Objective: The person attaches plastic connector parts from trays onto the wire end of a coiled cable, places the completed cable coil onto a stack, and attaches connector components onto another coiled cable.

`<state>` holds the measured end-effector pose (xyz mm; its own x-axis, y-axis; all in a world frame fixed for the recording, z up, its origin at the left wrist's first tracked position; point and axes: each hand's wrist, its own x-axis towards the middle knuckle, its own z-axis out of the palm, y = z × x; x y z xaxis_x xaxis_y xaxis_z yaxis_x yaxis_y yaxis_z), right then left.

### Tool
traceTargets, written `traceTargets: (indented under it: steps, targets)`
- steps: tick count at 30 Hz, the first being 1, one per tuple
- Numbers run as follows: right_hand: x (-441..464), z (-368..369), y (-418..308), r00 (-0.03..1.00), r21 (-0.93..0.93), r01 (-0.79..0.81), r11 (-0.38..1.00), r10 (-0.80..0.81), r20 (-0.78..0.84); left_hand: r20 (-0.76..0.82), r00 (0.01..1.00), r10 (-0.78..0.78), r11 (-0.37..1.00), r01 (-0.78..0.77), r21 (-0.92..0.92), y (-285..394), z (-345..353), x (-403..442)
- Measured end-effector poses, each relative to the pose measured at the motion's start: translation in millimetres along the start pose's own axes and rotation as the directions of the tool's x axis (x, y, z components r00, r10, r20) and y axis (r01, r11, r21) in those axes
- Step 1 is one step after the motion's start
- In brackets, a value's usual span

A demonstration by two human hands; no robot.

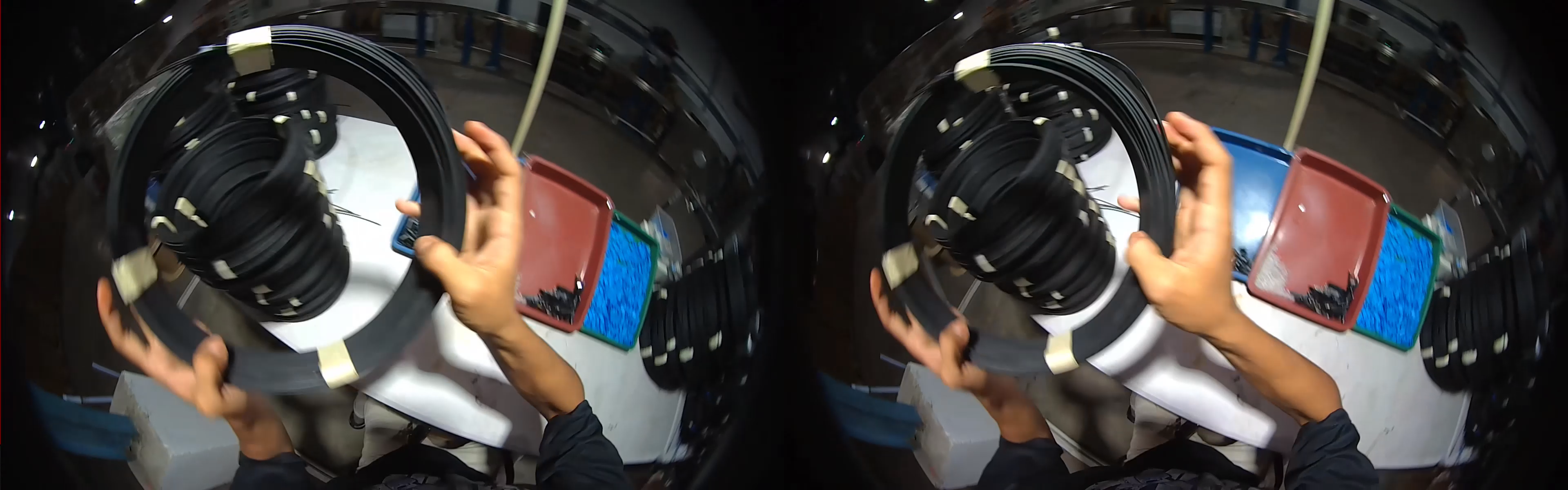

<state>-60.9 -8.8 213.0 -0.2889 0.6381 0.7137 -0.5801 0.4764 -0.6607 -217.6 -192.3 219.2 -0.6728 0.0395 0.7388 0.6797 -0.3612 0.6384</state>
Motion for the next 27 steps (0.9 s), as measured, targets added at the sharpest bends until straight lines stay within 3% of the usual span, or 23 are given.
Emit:
traceTargets:
  steps: [2,3,5,6,7,9,12,14,16,18,20,26,27]
  targets:
    - [-44,-35,-23,0.988,0.183,-0.022,0.983,0.049,-0.146,-0.022,0.992,0.125,0.969,-0.127,-0.213,10,11,-50]
    - [-69,-55,-33,0.986,0.155,-0.014,0.988,0.039,-0.160,0.061,0.990,0.124,0.960,-0.104,-0.261,6,-2,-78]
    - [-120,-88,-56,0.976,0.090,-0.060,0.994,0.077,-0.204,0.265,0.961,0.081,0.928,0.024,-0.372,-8,-39,-141]
    - [-148,-100,-65,0.961,0.063,-0.117,0.991,0.129,-0.243,0.407,0.905,0.125,0.949,0.010,-0.316,-17,-59,-168]
    - [-179,-112,-71,0.930,0.024,-0.187,0.982,0.185,-0.317,0.432,0.901,0.035,0.956,0.095,-0.276,-18,-68,-195]
    - [-226,-120,-85,0.856,0.006,-0.300,0.954,0.272,-0.440,0.457,0.887,-0.071,0.878,0.273,-0.394,-17,-72,-237]
    - [-288,-138,-98,0.769,-0.062,-0.440,0.896,0.340,-0.541,0.618,0.767,-0.170,0.857,0.424,-0.291,-10,-83,-275]
    - [-319,-145,-103,0.732,-0.099,-0.477,0.873,0.332,-0.596,0.698,0.699,-0.157,0.887,0.411,-0.211,-14,-84,-290]
    - [-341,-148,-105,0.690,-0.110,-0.506,0.856,0.325,-0.647,0.719,0.667,-0.196,0.882,0.440,-0.167,-19,-83,-303]
    - [-354,-153,-103,0.641,-0.113,-0.536,0.837,0.316,-0.699,0.794,0.555,-0.248,0.859,0.505,-0.084,-21,-79,-309]
    - [-363,-156,-99,0.541,-0.051,-0.583,0.811,0.340,-0.769,0.795,0.538,-0.280,0.848,0.526,-0.058,-22,-70,-312]
    - [-370,-152,-90,0.501,-0.096,-0.658,0.747,0.339,-0.797,0.856,0.361,-0.370,0.877,0.439,0.194,-46,-51,-297]
    - [-370,-152,-89,0.475,-0.055,-0.658,0.751,0.358,-0.804,0.877,0.356,-0.322,0.935,0.267,0.235,-48,-46,-291]
